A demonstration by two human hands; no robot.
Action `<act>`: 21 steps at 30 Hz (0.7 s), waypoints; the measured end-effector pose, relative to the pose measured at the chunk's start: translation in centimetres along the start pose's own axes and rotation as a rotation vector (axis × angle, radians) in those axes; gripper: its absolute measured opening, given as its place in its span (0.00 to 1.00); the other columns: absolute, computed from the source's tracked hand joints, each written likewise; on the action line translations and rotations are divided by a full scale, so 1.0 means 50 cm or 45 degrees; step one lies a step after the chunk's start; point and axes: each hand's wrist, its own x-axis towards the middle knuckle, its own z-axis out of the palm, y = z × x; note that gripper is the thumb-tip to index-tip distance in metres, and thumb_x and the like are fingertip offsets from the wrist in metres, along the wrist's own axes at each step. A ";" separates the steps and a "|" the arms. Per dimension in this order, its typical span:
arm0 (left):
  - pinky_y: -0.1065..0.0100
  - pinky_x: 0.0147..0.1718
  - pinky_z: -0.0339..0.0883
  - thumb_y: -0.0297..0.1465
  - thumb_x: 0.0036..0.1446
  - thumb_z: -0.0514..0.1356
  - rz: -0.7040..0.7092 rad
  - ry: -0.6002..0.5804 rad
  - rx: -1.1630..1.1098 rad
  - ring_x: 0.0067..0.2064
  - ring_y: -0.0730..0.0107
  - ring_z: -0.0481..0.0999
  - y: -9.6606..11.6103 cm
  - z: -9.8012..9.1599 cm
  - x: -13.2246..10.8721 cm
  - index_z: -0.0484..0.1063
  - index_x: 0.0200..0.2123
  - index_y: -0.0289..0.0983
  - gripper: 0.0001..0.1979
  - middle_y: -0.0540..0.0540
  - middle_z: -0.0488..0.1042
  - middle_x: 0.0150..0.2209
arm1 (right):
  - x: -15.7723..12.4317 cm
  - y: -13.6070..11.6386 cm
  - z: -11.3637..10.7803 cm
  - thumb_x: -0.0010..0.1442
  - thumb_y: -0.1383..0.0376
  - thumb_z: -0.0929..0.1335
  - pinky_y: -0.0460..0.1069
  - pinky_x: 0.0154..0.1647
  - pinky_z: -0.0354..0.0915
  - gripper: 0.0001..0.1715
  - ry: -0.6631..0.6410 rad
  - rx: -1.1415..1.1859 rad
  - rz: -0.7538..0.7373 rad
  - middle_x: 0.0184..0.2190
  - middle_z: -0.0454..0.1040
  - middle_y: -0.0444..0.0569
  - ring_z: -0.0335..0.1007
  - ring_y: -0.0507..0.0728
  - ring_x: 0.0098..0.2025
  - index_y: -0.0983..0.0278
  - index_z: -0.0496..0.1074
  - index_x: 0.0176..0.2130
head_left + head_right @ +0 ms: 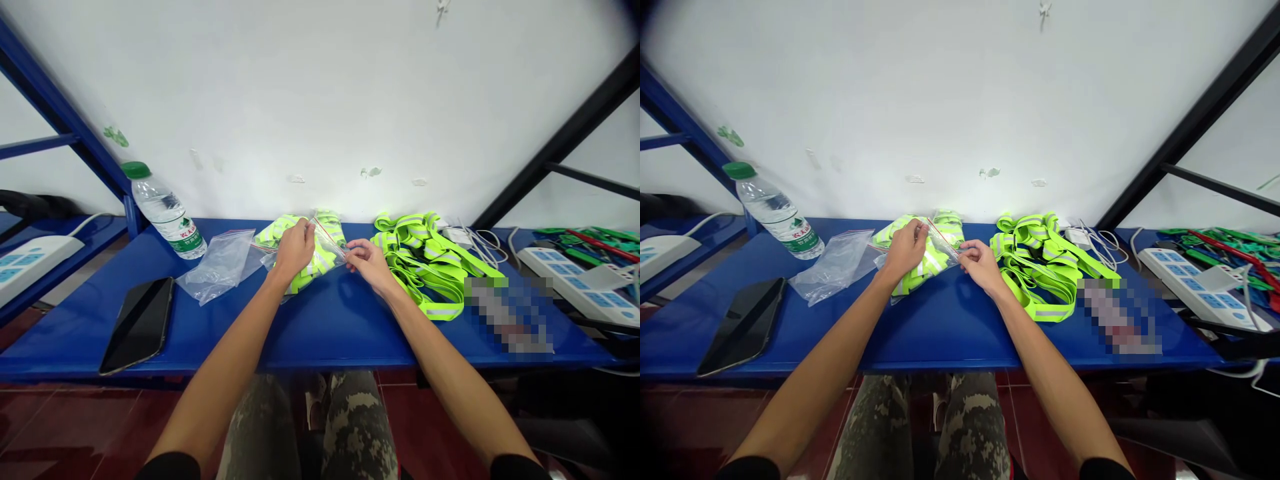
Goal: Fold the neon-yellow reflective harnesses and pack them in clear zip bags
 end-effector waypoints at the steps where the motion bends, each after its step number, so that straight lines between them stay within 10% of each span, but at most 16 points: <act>1: 0.64 0.36 0.62 0.37 0.68 0.46 -0.013 0.007 -0.008 0.35 0.61 0.74 -0.003 0.000 0.001 0.68 0.39 0.38 0.14 0.44 0.75 0.31 | 0.000 -0.001 -0.001 0.43 0.62 0.74 0.45 0.22 0.62 0.21 -0.001 0.002 0.011 0.23 0.73 0.39 0.66 0.50 0.23 0.62 0.68 0.38; 21: 0.64 0.33 0.56 0.37 0.67 0.47 -0.054 0.046 -0.037 0.33 0.62 0.72 -0.017 0.006 0.006 0.68 0.37 0.39 0.14 0.45 0.75 0.30 | 0.002 0.007 0.000 0.36 0.56 0.80 0.45 0.18 0.62 0.32 -0.033 0.206 0.024 0.23 0.73 0.38 0.64 0.49 0.22 0.60 0.64 0.36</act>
